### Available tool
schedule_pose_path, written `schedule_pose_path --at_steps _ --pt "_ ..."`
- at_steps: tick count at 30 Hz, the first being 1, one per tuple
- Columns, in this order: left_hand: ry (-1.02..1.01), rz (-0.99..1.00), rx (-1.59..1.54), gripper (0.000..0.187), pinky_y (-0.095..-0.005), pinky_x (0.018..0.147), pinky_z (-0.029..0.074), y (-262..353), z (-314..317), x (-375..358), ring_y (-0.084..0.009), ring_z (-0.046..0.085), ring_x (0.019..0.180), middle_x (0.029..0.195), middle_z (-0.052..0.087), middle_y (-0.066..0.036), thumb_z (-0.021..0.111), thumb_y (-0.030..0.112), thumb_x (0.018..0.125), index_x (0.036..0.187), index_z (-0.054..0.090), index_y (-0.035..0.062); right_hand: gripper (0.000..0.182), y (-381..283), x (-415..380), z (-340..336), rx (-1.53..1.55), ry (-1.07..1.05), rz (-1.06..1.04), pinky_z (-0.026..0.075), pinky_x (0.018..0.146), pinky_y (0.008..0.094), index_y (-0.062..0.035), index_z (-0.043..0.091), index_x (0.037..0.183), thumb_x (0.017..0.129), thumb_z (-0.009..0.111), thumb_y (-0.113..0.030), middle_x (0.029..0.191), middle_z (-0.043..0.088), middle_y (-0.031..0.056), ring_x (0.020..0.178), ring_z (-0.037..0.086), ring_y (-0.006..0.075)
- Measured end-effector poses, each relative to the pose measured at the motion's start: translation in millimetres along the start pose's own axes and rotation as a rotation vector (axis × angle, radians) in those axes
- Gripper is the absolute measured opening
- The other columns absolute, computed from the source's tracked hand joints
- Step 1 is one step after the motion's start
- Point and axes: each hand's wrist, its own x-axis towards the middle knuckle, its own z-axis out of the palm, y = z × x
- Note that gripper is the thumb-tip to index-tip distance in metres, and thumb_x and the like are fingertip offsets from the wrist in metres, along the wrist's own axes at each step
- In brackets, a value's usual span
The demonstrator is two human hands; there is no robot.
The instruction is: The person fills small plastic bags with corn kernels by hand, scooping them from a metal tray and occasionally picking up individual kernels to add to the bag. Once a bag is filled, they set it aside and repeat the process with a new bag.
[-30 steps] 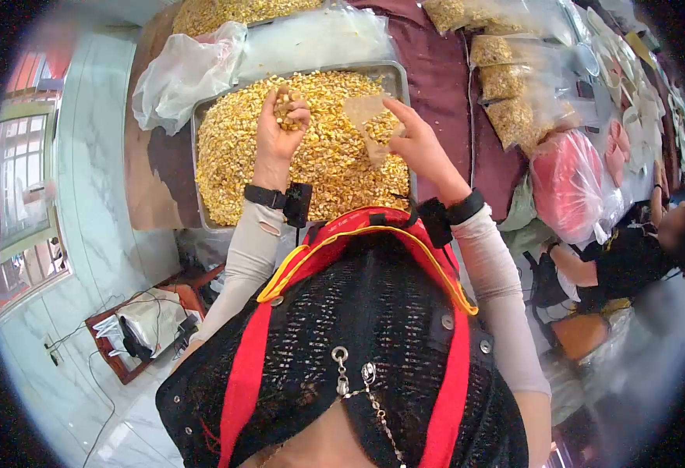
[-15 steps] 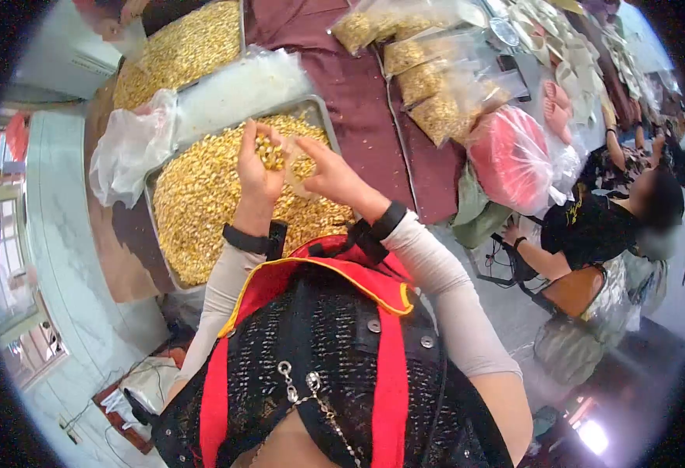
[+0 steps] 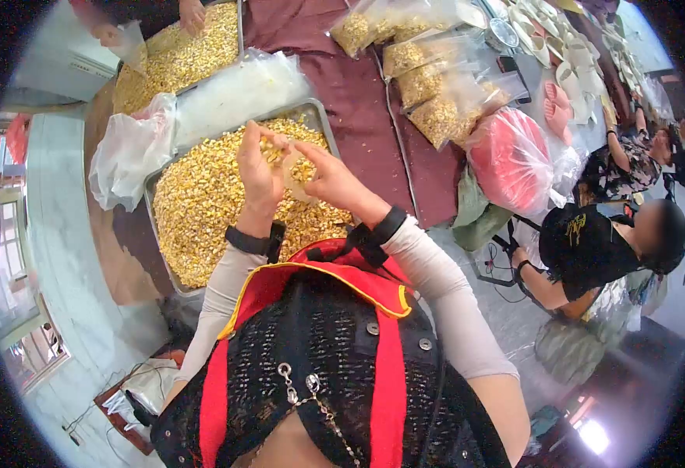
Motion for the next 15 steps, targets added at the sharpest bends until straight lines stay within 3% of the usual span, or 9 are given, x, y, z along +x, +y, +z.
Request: schedule_pose_path --at_steps 1,2,3,5,6,8,9,15 --pt "0.025 0.006 -0.006 0.030 -0.0288 0.065 0.043 1.2 1.0 -0.5 -0.0138 0.049 0.067 0.068 0.050 -0.003 0.043 0.032 0.093 0.077 0.049 0.0069 0.072 3.2 0.8 -0.6 -0.031 0.001 -0.018 0.036 0.097 0.0315 0.0014 0.035 0.130 0.061 0.056 0.003 0.130 0.040 0.0204 0.122 0.039 0.0288" --pt "-0.068 0.157 0.125 0.030 -0.0261 0.060 0.044 -4.7 -6.0 4.4 -0.0123 0.052 0.062 0.066 0.052 -0.004 0.040 0.027 0.095 0.077 0.051 0.0051 0.072 6.2 1.2 -0.1 -0.060 0.000 -0.037 0.037 0.095 0.0308 0.0013 0.035 0.130 0.062 0.056 0.003 0.130 0.040 0.0202 0.123 0.038 0.0276" --pt "-0.052 0.159 0.136 0.030 -0.0261 0.060 0.044 -5.2 -6.9 5.5 -0.0123 0.052 0.062 0.066 0.052 -0.004 0.040 0.027 0.095 0.077 0.051 0.0051 0.071 7.0 0.6 1.1 -0.008 0.016 -0.005 0.042 0.087 0.0292 -0.0004 0.036 0.131 0.063 0.056 0.003 0.130 0.041 0.0191 0.113 0.047 0.0230" --pt "-0.012 0.104 0.066 0.029 -0.0262 0.061 0.045 -6.5 -4.0 4.7 -0.0128 0.053 0.063 0.067 0.054 -0.004 0.041 0.028 0.094 0.079 0.051 0.0052 0.072 5.5 0.6 2.2 0.006 0.008 0.044 0.032 0.097 0.0280 -0.0038 0.037 0.131 0.062 0.055 0.004 0.130 0.042 0.0136 0.120 0.040 0.0215" --pt "0.032 0.063 0.024 0.029 -0.0269 0.060 0.045 -5.6 -1.7 3.1 -0.0133 0.053 0.063 0.067 0.053 -0.005 0.042 0.029 0.094 0.080 0.051 0.0054 0.072 5.6 -0.3 2.2 0.015 -0.002 0.044 0.032 0.097 0.0280 -0.0038 0.037 0.131 0.062 0.055 0.004 0.130 0.042 0.0136 0.120 0.040 0.0215" --pt "0.008 0.055 0.008 0.029 -0.0282 0.061 0.045 -9.0 -9.1 6.5 -0.0142 0.053 0.064 0.069 0.054 -0.005 0.042 0.030 0.094 0.082 0.051 0.0056 0.071 6.0 -1.0 1.9 -0.002 0.021 0.016 0.046 0.069 0.0255 -0.0033 0.037 0.131 0.063 0.056 0.004 0.129 0.043 0.0164 0.081 0.055 0.0150" --pt "-0.027 0.046 -0.018 0.028 -0.0296 0.061 0.046 -7.9 -9.3 6.8 -0.0151 0.054 0.065 0.070 0.054 -0.005 0.041 0.031 0.094 0.085 0.051 0.0059 0.071 6.7 -1.0 2.0 0.004 0.018 0.014 0.046 0.069 0.0255 -0.0033 0.037 0.131 0.063 0.056 0.004 0.129 0.043 0.0164 0.081 0.055 0.0150" --pt "-0.098 0.114 0.035 0.040 -0.0308 0.059 0.041 1.2 -6.5 6.3 -0.0164 0.048 0.061 0.062 0.048 -0.005 0.037 0.036 0.095 0.069 0.047 0.0067 0.072 8.5 -1.9 1.9 -0.045 0.039 -0.024 0.046 0.072 0.0256 -0.0047 0.038 0.131 0.062 0.057 0.003 0.129 0.044 0.0152 0.085 0.054 0.0158"
